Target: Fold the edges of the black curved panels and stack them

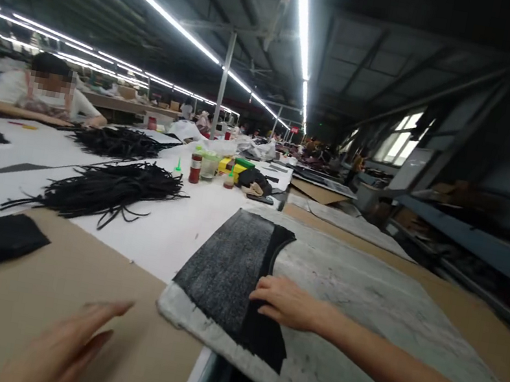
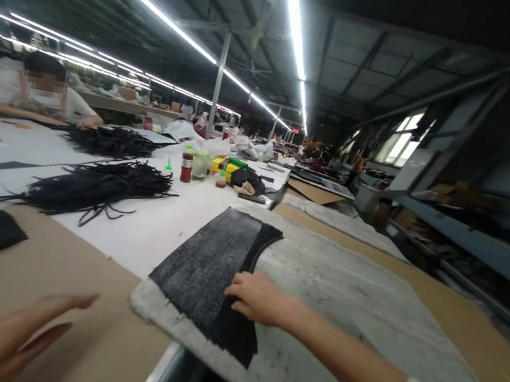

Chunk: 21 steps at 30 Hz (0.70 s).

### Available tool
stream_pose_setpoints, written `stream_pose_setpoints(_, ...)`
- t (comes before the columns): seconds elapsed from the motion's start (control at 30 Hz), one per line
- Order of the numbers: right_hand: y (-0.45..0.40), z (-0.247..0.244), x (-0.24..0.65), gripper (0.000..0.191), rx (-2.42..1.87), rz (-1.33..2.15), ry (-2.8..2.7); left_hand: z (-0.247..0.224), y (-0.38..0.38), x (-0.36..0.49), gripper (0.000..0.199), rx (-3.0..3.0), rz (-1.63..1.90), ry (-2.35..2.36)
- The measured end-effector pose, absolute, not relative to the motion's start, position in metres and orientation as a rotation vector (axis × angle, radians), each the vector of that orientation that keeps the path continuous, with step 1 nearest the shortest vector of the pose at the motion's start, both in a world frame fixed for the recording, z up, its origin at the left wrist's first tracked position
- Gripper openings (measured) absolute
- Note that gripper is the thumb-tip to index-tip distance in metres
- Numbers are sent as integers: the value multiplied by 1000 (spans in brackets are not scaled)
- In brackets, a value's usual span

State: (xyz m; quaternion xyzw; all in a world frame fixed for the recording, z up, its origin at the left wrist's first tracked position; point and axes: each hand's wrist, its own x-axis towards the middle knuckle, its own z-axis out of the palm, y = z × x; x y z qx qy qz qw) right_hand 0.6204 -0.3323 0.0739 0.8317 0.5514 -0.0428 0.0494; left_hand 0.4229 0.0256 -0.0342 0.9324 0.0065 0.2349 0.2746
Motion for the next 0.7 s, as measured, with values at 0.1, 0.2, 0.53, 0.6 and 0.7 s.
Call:
stream_pose_setpoints(0.1, -348, 61, 610, 27, 2478, 8, 1759, -5, -54, 460, 44, 2478, 428, -201)
stream_pose_setpoints(0.2, -347, 50, 609, 24, 2429, 144, 1745, 7, -112, 488, 53, 2509, 299, -267)
stream_pose_setpoints(0.53, -341, 19, 632, 12, 2210, 436, 1910, -10, -159, 511, 80, 2690, 92, -205)
stream_pose_setpoints(0.6, -342, 16, 636, 13, 2199, 480, 1939, -12, -161, 509, 76, 2693, 113, -173)
stream_pose_setpoints(0.7, -352, 15, 641, 16, 2310, 517, 2009, -14, -165, 508, 70, 2721, 145, -112)
